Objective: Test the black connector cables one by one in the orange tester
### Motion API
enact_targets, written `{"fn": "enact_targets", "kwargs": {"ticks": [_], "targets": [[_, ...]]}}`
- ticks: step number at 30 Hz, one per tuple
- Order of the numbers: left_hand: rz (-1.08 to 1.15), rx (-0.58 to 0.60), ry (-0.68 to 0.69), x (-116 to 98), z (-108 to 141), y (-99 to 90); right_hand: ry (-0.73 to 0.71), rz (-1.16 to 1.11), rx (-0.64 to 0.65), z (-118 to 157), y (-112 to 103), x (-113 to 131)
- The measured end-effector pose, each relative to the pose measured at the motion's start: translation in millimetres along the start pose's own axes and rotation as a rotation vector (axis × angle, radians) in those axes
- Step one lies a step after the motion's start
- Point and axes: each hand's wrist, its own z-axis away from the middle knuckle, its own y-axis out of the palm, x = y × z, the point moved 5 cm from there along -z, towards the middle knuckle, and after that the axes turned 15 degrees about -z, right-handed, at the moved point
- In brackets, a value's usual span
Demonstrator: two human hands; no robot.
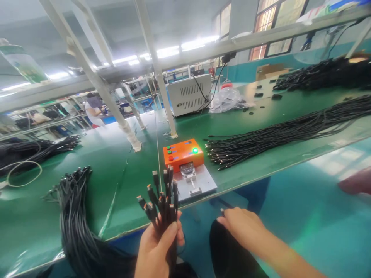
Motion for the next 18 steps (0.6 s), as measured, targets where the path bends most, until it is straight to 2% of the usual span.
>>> {"fn": "enact_targets", "kwargs": {"ticks": [2, 4, 7, 9, 10, 12, 15, 18], "targets": [[-0.044, 0.027, 0.032, 3, -1, 2.0, -0.059, 0.106, -0.161, 5, -15, 19], [-0.072, 0.05, 0.038, 8, -2, 4.6, -0.175, -0.117, -0.209, 12, -19, 45], [-0.108, 0.078, 0.03, 15, -4, 8.5, -0.386, -0.725, -0.046, 22, -6, 83], [-0.114, 0.076, 0.042, 18, -7, 9.3, -0.373, -1.063, 0.09, 25, 9, 95], [-0.101, 0.062, 0.045, 20, -8, 8.6, -0.343, -1.183, 0.116, 25, 15, 97], [-0.066, 0.019, 0.037, 23, -11, 5.1, -0.279, -1.332, 0.088, 21, 22, 93], [-0.016, -0.069, -0.003, 24, -11, -3.4, -0.178, -1.401, -0.002, 11, 23, 78], [-0.005, -0.169, -0.068, 19, -7, -12.1, -0.048, -1.392, 0.07, 0, 29, 62]]}}
